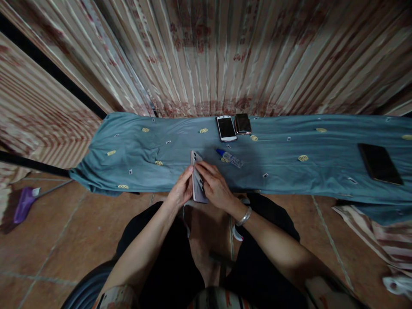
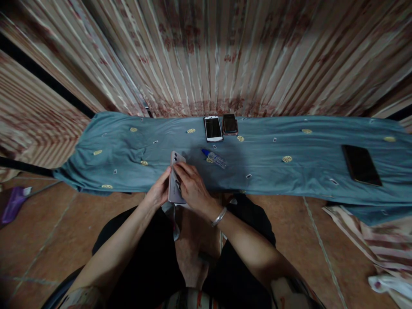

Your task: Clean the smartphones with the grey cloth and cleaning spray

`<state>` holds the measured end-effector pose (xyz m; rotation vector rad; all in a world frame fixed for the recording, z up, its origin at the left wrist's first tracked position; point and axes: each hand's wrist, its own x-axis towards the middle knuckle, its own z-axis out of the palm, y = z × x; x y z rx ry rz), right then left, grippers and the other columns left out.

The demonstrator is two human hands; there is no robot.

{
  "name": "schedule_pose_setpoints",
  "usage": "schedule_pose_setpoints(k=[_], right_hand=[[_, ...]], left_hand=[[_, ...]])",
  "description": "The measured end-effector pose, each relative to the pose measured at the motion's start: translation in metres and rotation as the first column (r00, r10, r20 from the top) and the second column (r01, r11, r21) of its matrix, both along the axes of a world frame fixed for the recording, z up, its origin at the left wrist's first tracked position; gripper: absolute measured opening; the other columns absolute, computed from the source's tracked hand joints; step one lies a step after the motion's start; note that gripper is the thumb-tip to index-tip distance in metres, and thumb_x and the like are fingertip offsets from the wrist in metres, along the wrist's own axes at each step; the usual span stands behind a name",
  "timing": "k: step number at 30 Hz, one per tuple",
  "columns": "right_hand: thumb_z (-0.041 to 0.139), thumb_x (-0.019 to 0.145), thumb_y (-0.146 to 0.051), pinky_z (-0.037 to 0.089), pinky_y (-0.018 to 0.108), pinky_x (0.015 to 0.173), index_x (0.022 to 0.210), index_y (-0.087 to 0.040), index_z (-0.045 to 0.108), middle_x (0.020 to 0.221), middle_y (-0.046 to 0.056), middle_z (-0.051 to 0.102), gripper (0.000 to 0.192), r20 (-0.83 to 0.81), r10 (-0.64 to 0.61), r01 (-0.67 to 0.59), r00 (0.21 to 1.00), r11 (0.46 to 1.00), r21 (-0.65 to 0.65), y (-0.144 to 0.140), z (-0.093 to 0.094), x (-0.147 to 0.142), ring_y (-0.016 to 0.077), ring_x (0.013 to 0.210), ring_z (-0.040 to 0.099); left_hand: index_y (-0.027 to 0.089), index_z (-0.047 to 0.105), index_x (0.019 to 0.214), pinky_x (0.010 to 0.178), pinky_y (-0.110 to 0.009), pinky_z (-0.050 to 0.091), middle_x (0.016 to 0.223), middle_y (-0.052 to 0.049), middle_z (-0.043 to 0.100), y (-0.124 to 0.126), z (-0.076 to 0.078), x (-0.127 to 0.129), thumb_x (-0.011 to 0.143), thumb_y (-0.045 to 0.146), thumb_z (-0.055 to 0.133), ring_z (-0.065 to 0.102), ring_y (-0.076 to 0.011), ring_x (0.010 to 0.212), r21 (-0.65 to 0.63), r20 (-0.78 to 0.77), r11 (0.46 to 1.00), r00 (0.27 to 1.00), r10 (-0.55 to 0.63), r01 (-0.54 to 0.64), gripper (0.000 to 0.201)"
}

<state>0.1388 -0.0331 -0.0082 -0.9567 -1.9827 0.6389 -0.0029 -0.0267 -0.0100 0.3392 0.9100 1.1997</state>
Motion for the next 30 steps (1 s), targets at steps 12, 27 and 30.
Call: schedule_pose_setpoints(k=[12, 27, 30], right_hand=[[0.038, 0.085, -0.006, 0.039, 0.049, 0.112, 0.144, -0.02, 0.048, 0.138, 0.012, 0.053, 0.062, 0.004, -0.029, 0.029, 1.0, 1.0, -0.005, 0.003, -0.002, 0.004, 0.0261, 0.129, 0.047], [0.035, 0.088, -0.006, 0.04, 0.049, 0.11, 0.142, -0.015, 0.05, 0.137, 0.016, 0.051, 0.057, 0.04, -0.076, 0.073, 0.996, 0.995, 0.07, 0.001, 0.001, 0.005, 0.0271, 0.126, 0.046], [0.034, 0.09, -0.008, 0.04, 0.049, 0.111, 0.142, -0.011, 0.05, 0.137, 0.018, 0.051, 0.054, 0.069, -0.111, 0.105, 0.991, 0.99, 0.09, 0.008, 0.002, 0.007, 0.0278, 0.126, 0.047]], left_hand=[[0.018, 0.073, 0.099, 0.098, -0.028, 0.051, 0.094, -0.002, 0.075, -0.002, 0.006, 0.007, 0.075, 0.025, 0.076, 0.069, -0.0179, 0.099, 0.016, -0.064, 1.0, 0.998, -0.024, 0.025, 0.025], [0.018, 0.072, 0.095, 0.102, -0.028, 0.046, 0.096, -0.002, 0.075, -0.004, 0.009, 0.013, 0.073, 0.024, 0.077, 0.067, -0.0174, 0.101, 0.037, -0.059, 0.999, 0.998, -0.015, 0.017, 0.024], [0.018, 0.071, 0.1, 0.105, -0.031, 0.044, 0.101, -0.002, 0.075, -0.007, 0.01, 0.016, 0.07, 0.022, 0.079, 0.067, -0.0185, 0.104, 0.05, -0.049, 0.997, 0.997, -0.051, 0.054, 0.032]])
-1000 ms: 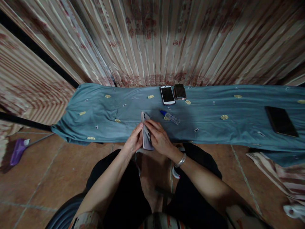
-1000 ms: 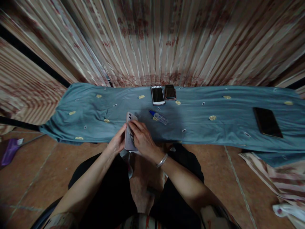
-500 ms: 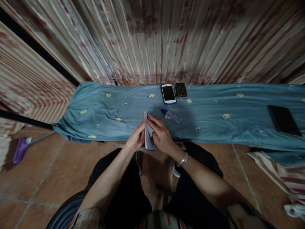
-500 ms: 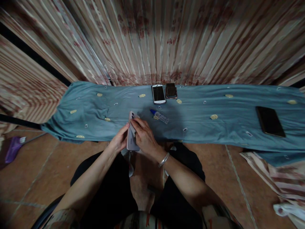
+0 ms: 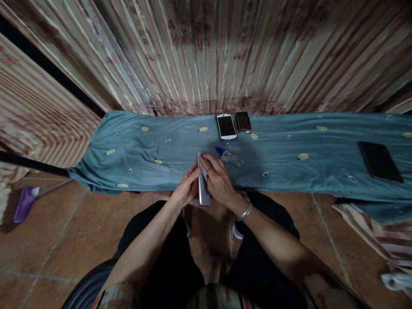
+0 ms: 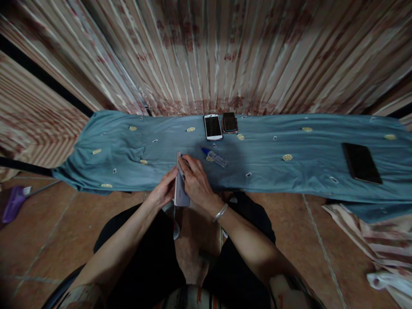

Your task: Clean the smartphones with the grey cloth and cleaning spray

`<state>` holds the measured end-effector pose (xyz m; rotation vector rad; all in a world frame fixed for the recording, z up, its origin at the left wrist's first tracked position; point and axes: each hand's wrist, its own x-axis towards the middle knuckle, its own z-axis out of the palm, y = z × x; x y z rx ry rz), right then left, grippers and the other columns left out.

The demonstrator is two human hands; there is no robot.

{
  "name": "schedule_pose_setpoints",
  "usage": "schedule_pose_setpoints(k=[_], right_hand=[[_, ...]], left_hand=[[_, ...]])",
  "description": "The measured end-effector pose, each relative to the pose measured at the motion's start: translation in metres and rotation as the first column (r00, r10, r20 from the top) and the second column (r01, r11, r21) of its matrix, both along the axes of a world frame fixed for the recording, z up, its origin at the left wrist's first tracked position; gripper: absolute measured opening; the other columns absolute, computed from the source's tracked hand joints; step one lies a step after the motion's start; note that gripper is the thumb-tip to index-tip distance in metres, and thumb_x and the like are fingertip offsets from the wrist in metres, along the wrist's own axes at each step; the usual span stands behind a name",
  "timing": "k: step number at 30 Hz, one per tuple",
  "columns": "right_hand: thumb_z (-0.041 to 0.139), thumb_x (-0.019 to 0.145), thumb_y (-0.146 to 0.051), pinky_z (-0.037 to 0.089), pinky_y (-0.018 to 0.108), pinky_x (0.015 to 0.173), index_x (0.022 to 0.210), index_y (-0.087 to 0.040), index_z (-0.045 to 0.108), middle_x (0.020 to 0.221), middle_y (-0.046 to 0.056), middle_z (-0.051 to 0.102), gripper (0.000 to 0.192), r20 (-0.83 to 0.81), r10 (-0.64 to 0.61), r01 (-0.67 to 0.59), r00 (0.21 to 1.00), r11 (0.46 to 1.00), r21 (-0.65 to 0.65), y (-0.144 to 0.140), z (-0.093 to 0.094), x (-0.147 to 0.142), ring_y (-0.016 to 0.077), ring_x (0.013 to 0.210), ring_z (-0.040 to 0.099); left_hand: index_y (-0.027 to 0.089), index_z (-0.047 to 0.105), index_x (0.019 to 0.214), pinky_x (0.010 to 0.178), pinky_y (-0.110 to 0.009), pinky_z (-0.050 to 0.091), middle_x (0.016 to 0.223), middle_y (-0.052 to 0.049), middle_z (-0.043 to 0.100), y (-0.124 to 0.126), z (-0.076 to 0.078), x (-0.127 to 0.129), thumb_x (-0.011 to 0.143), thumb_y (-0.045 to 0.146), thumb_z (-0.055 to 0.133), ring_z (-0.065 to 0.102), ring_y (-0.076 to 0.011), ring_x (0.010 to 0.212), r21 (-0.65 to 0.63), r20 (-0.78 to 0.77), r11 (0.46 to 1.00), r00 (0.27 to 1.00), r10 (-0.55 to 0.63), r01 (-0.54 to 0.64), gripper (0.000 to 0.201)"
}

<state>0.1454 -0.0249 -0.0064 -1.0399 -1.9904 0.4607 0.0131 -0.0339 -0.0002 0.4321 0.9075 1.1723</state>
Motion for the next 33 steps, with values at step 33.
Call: schedule_pose_setpoints(k=[33], right_hand=[[0.039, 0.098, -0.017, 0.046, 0.046, 0.106, 0.13, -0.016, 0.061, 0.134, 0.016, 0.058, 0.038, 0.143, -0.029, 0.011, 0.989, 0.992, 0.125, 0.013, 0.006, 0.008, 0.0267, 0.124, 0.051]], left_hand=[[0.019, 0.061, 0.117, 0.093, -0.03, 0.051, 0.099, -0.002, 0.073, -0.003, -0.007, -0.003, 0.064, 0.017, 0.083, 0.069, -0.0167, 0.094, 0.011, -0.014, 0.998, 0.998, -0.068, 0.069, 0.057]])
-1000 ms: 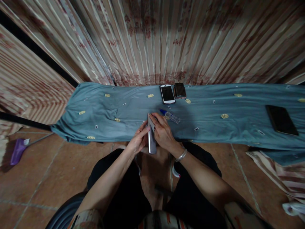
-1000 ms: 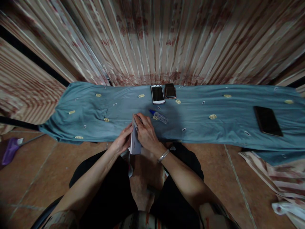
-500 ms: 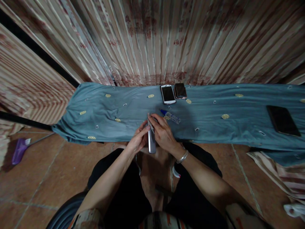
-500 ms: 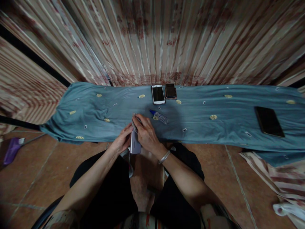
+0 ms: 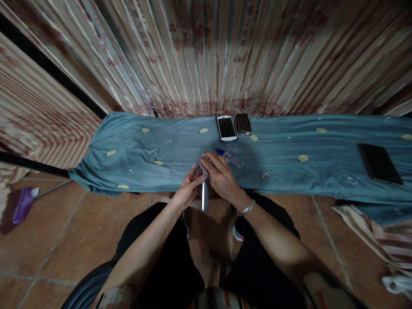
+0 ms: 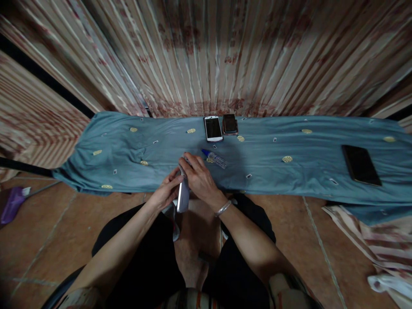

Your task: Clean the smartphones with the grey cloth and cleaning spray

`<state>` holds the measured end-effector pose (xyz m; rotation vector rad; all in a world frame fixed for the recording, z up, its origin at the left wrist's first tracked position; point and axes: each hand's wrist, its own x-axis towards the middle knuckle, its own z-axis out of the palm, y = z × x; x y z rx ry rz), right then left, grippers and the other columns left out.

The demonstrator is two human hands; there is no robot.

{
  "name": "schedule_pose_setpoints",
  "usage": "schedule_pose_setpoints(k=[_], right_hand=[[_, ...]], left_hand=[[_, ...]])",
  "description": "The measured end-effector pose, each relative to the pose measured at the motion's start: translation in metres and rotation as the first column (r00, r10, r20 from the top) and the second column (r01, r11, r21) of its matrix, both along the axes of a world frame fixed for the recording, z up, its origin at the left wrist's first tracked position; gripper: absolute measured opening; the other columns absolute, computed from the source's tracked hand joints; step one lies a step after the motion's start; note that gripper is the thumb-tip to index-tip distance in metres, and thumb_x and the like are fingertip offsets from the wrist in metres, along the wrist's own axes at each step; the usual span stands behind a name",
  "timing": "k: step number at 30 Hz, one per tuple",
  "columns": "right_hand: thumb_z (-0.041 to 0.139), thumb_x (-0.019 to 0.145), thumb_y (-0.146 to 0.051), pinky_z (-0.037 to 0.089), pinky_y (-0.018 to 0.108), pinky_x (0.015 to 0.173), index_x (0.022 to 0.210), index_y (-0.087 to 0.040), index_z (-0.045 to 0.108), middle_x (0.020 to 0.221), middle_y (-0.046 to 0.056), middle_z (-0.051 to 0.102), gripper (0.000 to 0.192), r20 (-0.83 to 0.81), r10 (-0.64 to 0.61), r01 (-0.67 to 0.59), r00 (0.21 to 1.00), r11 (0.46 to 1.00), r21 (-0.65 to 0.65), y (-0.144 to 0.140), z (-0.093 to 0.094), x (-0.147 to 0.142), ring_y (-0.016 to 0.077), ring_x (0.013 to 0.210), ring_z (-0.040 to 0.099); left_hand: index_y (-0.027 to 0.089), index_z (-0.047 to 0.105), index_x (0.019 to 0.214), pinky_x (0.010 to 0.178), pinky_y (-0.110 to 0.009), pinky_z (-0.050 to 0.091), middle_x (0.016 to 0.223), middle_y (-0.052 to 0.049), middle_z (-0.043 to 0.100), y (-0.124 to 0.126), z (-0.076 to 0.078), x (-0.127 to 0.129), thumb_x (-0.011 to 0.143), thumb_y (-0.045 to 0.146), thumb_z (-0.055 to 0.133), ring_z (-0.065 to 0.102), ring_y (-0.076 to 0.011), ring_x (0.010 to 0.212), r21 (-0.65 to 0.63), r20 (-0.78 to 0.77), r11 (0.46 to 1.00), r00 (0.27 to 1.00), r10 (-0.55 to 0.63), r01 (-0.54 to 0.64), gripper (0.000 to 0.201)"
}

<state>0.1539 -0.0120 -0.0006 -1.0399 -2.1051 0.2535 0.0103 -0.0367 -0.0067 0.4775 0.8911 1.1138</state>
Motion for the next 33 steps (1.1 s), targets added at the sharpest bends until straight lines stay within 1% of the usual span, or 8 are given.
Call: schedule_pose_setpoints(k=[7, 14, 16, 19, 22, 27, 29, 33], right_hand=[[0.036, 0.087, -0.005, 0.043, 0.044, 0.108, 0.128, -0.013, 0.059, 0.127, 0.013, 0.064, 0.047, -0.088, 0.031, -0.035, 0.996, 0.998, -0.045, 0.014, -0.002, 0.003, 0.0238, 0.118, 0.055], [0.039, 0.082, -0.007, 0.047, 0.042, 0.101, 0.119, -0.016, 0.064, 0.113, 0.01, 0.071, 0.045, -0.157, 0.011, -0.04, 0.988, 0.982, -0.183, 0.021, -0.009, 0.004, 0.0238, 0.107, 0.061], [0.04, 0.08, -0.007, 0.047, 0.041, 0.1, 0.114, -0.017, 0.066, 0.11, 0.009, 0.072, 0.044, -0.181, 0.004, -0.044, 0.984, 0.976, -0.215, 0.023, -0.013, 0.003, 0.0236, 0.106, 0.061], [0.041, 0.079, -0.006, 0.047, 0.04, 0.099, 0.112, -0.016, 0.067, 0.109, 0.01, 0.072, 0.044, -0.229, -0.021, -0.045, 0.973, 0.959, -0.279, 0.026, -0.02, 0.0, 0.0235, 0.104, 0.063], [0.04, 0.078, -0.006, 0.05, 0.037, 0.093, 0.111, -0.016, 0.068, 0.104, 0.008, 0.073, 0.044, -0.337, -0.066, -0.073, 0.939, 0.92, -0.385, 0.029, -0.026, -0.004, 0.0211, 0.097, 0.066], [0.047, 0.082, -0.017, 0.051, 0.03, 0.085, 0.1, -0.018, 0.071, 0.095, 0.003, 0.074, 0.03, -0.552, -0.182, -0.207, 0.814, 0.797, -0.568, 0.033, -0.033, -0.009, 0.0179, 0.09, 0.067], [0.052, 0.082, -0.026, 0.051, 0.03, 0.083, 0.097, -0.018, 0.071, 0.094, 0.003, 0.074, 0.025, -0.6, -0.228, -0.244, 0.767, 0.761, -0.601, 0.035, -0.034, -0.01, 0.0184, 0.088, 0.066], [0.061, 0.077, -0.035, 0.05, 0.032, 0.08, 0.091, -0.019, 0.072, 0.088, 0.003, 0.074, 0.024, -0.684, -0.318, -0.308, 0.657, 0.715, -0.628, 0.034, -0.034, -0.013, 0.0193, 0.084, 0.065]], left_hand=[[0.02, 0.055, 0.123, 0.096, -0.036, 0.052, 0.111, -0.006, 0.071, -0.005, 0.007, 0.001, 0.064, 0.014, 0.082, 0.068, -0.0184, 0.096, -0.022, -0.032, 0.999, 0.999, -0.034, 0.034, 0.065], [0.02, 0.049, 0.133, 0.092, -0.042, 0.056, 0.118, -0.008, 0.068, -0.008, 0.012, -0.004, 0.065, 0.012, 0.079, 0.068, -0.0206, 0.094, -0.048, -0.05, 0.998, 0.997, -0.052, 0.05, 0.074], [0.021, 0.05, 0.131, 0.093, -0.042, 0.056, 0.117, -0.007, 0.068, -0.008, 0.013, -0.005, 0.065, 0.012, 0.079, 0.068, -0.0198, 0.093, -0.05, -0.042, 0.997, 0.998, -0.053, 0.051, 0.073], [0.021, 0.053, 0.129, 0.093, -0.044, 0.055, 0.107, -0.004, 0.07, -0.007, 0.015, -0.007, 0.063, 0.012, 0.08, 0.067, -0.0172, 0.086, -0.05, -0.022, 0.998, 0.999, -0.04, 0.039, 0.072], [0.021, 0.055, 0.126, 0.095, -0.046, 0.054, 0.098, -0.001, 0.07, -0.006, 0.015, -0.009, 0.061, 0.013, 0.08, 0.066, -0.016, 0.082, -0.045, -0.001, 0.999, 1.0, -0.019, 0.019, 0.071], [0.021, 0.055, 0.125, 0.098, -0.048, 0.051, 0.095, -0.001, 0.07, -0.006, 0.012, -0.009, 0.063, 0.016, 0.079, 0.065, -0.0172, 0.084, -0.05, 0.009, 0.998, 1.0, -0.023, 0.024, 0.066], [0.021, 0.056, 0.122, 0.099, -0.049, 0.05, 0.097, -0.001, 0.069, -0.006, 0.01, -0.009, 0.063, 0.016, 0.078, 0.065, -0.0185, 0.088, -0.057, 0.014, 0.998, 1.0, -0.01, 0.011, 0.063], [0.021, 0.058, 0.118, 0.1, -0.05, 0.048, 0.113, -0.005, 0.068, -0.004, 0.01, -0.008, 0.062, 0.014, 0.078, 0.063, -0.0223, 0.102, -0.038, 0.027, 0.999, 0.999, 0.019, -0.018, 0.06]])
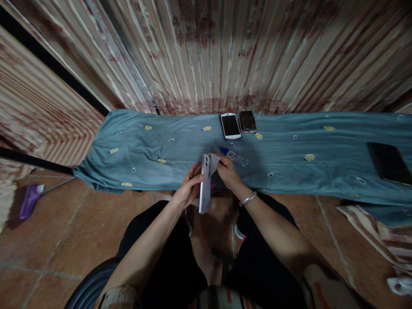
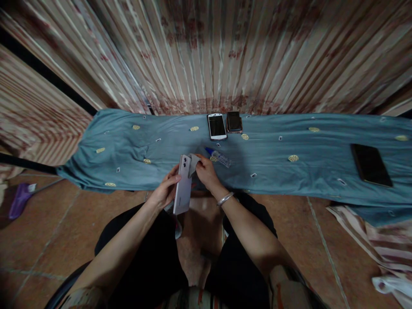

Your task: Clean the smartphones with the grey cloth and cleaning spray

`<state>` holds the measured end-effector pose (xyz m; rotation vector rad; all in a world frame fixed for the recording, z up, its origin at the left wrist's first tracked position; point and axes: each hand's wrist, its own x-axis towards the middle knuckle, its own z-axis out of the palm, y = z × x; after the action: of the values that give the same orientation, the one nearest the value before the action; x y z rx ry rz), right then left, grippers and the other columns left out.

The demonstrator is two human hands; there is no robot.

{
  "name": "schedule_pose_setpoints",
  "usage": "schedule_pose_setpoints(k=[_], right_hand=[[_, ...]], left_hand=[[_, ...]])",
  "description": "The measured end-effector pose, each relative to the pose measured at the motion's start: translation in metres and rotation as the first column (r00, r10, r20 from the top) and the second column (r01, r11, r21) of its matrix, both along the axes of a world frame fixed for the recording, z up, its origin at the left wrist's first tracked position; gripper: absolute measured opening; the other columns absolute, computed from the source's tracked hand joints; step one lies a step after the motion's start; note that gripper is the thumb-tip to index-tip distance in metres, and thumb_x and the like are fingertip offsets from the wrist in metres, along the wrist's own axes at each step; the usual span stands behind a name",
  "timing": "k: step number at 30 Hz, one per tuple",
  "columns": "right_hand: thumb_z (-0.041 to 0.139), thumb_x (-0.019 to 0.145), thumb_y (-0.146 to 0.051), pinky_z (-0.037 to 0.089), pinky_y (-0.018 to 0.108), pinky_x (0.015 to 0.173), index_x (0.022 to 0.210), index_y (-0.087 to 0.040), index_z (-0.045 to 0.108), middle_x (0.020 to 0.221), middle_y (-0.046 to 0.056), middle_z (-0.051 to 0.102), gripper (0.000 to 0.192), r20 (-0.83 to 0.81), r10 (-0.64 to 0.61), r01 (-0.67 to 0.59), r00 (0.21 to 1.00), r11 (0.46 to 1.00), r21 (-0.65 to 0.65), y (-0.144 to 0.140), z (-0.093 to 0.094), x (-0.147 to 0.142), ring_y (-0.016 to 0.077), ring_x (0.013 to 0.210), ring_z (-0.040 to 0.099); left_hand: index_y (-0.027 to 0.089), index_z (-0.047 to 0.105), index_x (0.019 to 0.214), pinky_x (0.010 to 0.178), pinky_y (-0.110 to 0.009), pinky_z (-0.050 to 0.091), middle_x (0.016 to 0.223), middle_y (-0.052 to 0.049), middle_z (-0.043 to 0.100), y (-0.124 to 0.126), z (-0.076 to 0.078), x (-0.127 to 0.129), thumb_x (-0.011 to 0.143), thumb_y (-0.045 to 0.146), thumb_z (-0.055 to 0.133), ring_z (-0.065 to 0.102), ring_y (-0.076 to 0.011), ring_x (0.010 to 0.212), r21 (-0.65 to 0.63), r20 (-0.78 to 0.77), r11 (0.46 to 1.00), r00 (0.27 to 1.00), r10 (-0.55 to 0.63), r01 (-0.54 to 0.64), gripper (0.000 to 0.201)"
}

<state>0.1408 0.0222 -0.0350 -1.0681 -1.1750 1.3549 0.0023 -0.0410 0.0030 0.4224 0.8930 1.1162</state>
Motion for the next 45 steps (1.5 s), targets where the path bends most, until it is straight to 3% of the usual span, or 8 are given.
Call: schedule_pose_setpoints(k=[3, 7, 15, 20, 26, 32, 39, 45], right_hand=[[0.065, 0.073, -0.039, 0.05, 0.031, 0.077, 0.086, -0.02, 0.071, 0.081, 0.002, 0.072, 0.024, -0.116, -0.002, -0.007, 0.993, 0.997, -0.082, -0.005, -0.001, -0.004, 0.0191, 0.081, 0.063], [0.068, 0.071, -0.042, 0.049, 0.028, 0.066, 0.079, -0.018, 0.069, 0.07, 0.0, 0.068, 0.025, -0.177, 0.107, -0.141, 0.978, 0.971, -0.193, -0.016, -0.003, -0.01, 0.0169, 0.07, 0.06], [0.062, 0.071, -0.037, 0.041, 0.022, 0.051, 0.071, -0.018, 0.067, 0.059, -0.002, 0.062, 0.019, -0.138, 0.171, -0.198, 0.976, 0.957, -0.211, -0.028, 0.001, -0.008, 0.0122, 0.055, 0.053], [0.061, 0.07, -0.033, 0.041, 0.022, 0.048, 0.067, -0.018, 0.066, 0.055, -0.003, 0.06, 0.015, -0.112, 0.205, -0.227, 0.972, 0.944, -0.241, -0.029, 0.003, -0.006, 0.0111, 0.051, 0.051], [0.066, 0.068, -0.04, 0.039, 0.022, 0.045, 0.078, -0.017, 0.07, 0.062, -0.002, 0.065, 0.025, -0.094, 0.208, -0.227, 0.974, 0.925, -0.303, -0.03, 0.005, -0.002, 0.0125, 0.053, 0.053], [0.064, 0.069, -0.034, 0.042, 0.022, 0.059, 0.075, -0.015, 0.072, 0.069, 0.0, 0.07, 0.021, -0.1, 0.234, -0.253, 0.967, 0.931, -0.265, -0.032, 0.007, -0.003, 0.0141, 0.068, 0.06], [0.064, 0.07, -0.027, 0.044, 0.024, 0.062, 0.071, -0.017, 0.074, 0.067, -0.001, 0.071, 0.014, -0.116, 0.324, -0.343, 0.939, 0.9, -0.27, -0.04, 0.009, -0.003, 0.014, 0.065, 0.06], [0.065, 0.07, -0.03, 0.041, 0.022, 0.059, 0.073, -0.016, 0.073, 0.062, -0.002, 0.068, 0.017, -0.097, 0.4, -0.411, 0.911, 0.864, -0.291, -0.047, 0.007, 0.002, 0.0119, 0.059, 0.056]], left_hand=[[0.019, 0.058, 0.118, 0.096, -0.047, 0.05, 0.113, -0.007, 0.068, 0.003, 0.002, -0.002, 0.062, 0.018, 0.078, 0.064, -0.0232, 0.102, 0.019, -0.017, 1.0, 1.0, 0.012, -0.012, 0.06], [0.016, 0.063, 0.109, 0.085, -0.037, 0.053, 0.097, -0.006, 0.073, 0.008, 0.005, -0.005, 0.063, 0.025, 0.078, 0.067, -0.022, 0.089, 0.067, -0.076, 0.998, 0.997, 0.0, 0.005, 0.049], [0.015, 0.068, 0.088, 0.073, -0.035, 0.053, 0.078, -0.005, 0.073, 0.009, -0.002, -0.008, 0.063, 0.031, 0.077, 0.066, -0.0202, 0.068, 0.054, -0.054, 0.995, 0.995, -0.087, 0.09, 0.032], [0.014, 0.066, 0.091, 0.081, -0.04, 0.054, 0.079, -0.005, 0.072, 0.008, -0.005, -0.009, 0.063, 0.026, 0.076, 0.068, -0.0226, 0.076, 0.021, -0.023, 0.992, 0.992, -0.122, 0.123, 0.032], [0.017, 0.065, 0.107, 0.091, -0.046, 0.051, 0.091, -0.005, 0.073, 0.006, -0.004, -0.009, 0.06, 0.024, 0.076, 0.068, -0.0258, 0.09, -0.006, 0.02, 0.988, 0.988, -0.155, 0.156, 0.049], [0.019, 0.063, 0.118, 0.098, -0.042, 0.047, 0.106, -0.006, 0.074, 0.01, 0.0, -0.014, 0.06, 0.023, 0.074, 0.065, -0.0274, 0.108, 0.017, 0.014, 0.996, 0.996, -0.083, 0.083, 0.06], [0.018, 0.061, 0.123, 0.108, -0.037, 0.038, 0.113, -0.008, 0.073, 0.016, 0.001, -0.029, 0.064, 0.024, 0.075, 0.058, -0.0244, 0.123, 0.056, -0.006, 0.998, 1.0, -0.004, 0.005, 0.061], [0.017, 0.056, 0.127, 0.111, -0.042, 0.038, 0.129, -0.012, 0.066, 0.017, 0.007, -0.036, 0.071, 0.023, 0.072, 0.051, -0.0265, 0.133, 0.048, 0.002, 0.998, 1.0, 0.03, -0.03, 0.059]])
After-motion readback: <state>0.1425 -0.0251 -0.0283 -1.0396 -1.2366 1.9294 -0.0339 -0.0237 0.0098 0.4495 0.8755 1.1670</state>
